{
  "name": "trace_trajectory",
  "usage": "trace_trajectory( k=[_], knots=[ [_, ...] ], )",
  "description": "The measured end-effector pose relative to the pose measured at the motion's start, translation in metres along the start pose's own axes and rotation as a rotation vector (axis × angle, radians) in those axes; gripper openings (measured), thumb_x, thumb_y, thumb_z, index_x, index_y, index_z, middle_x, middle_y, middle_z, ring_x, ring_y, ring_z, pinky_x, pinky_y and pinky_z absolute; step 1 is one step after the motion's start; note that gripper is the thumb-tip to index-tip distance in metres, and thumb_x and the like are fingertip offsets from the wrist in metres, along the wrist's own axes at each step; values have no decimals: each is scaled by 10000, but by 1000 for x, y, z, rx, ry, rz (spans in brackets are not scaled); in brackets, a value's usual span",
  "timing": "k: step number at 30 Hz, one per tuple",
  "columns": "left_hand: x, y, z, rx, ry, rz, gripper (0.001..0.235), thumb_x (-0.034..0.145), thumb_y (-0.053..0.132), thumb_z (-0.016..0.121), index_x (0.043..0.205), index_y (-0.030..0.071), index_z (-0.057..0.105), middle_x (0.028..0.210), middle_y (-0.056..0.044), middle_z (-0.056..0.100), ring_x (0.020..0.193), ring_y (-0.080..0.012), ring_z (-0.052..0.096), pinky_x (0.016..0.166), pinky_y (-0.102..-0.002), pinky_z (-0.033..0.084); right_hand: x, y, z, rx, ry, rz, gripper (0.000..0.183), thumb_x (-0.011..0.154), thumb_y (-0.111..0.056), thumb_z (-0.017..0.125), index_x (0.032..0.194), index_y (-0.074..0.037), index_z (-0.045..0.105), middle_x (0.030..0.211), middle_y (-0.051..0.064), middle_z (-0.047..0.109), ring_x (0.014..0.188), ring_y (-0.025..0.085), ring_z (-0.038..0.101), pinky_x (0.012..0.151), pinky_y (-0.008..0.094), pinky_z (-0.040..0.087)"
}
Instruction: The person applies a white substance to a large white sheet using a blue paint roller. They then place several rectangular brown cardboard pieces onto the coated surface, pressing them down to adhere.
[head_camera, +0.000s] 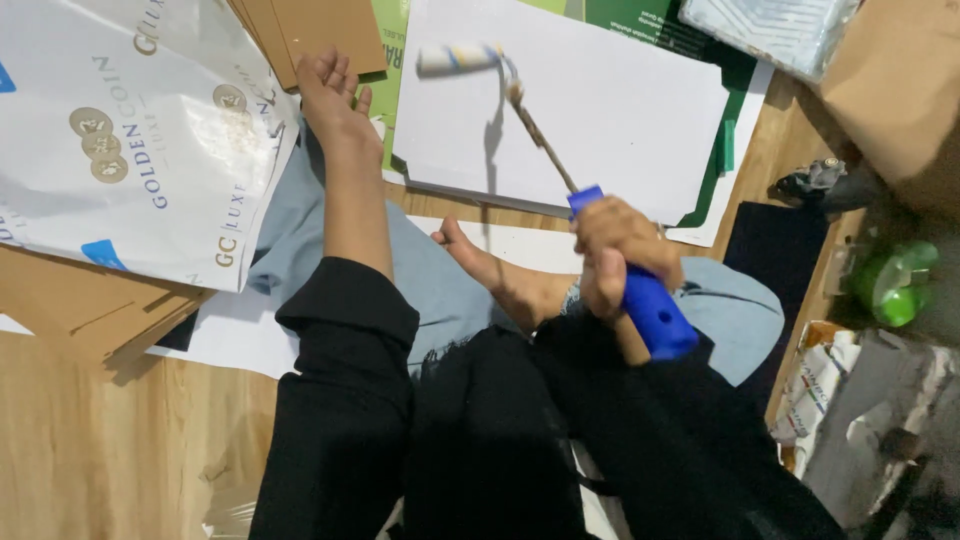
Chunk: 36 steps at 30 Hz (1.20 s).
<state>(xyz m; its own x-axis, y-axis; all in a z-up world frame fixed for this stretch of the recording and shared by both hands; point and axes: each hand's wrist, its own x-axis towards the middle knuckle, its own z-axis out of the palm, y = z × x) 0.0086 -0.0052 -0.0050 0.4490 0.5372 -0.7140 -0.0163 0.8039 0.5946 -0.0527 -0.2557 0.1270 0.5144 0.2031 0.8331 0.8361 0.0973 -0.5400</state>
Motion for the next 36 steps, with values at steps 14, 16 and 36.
trace_trajectory(
  k=[14,16,36],
  knots=[
    [-15,-6,4,493,-180,-11,639,780,505,322,1244,95,483,1361,-126,462,1301,-258,386,1043,-409,297,34,13,13,-10,36,46,49,880,-70,437,849,-93,406,568,36,424,454,165,445,502,290,439],
    [-31,2,7,680,-182,20,527,784,484,311,1168,168,487,1297,-52,502,1237,-194,443,983,-384,337,39,22,13,25,67,-8,58,890,-47,432,843,-68,405,566,66,421,483,186,464,551,313,465],
    [-45,-2,-2,1109,-184,226,426,823,514,322,993,192,543,875,-47,685,767,-181,628,694,-309,460,42,-27,-43,-342,193,110,105,929,-99,500,889,-75,407,584,55,415,454,173,440,465,271,407]
  ],
)
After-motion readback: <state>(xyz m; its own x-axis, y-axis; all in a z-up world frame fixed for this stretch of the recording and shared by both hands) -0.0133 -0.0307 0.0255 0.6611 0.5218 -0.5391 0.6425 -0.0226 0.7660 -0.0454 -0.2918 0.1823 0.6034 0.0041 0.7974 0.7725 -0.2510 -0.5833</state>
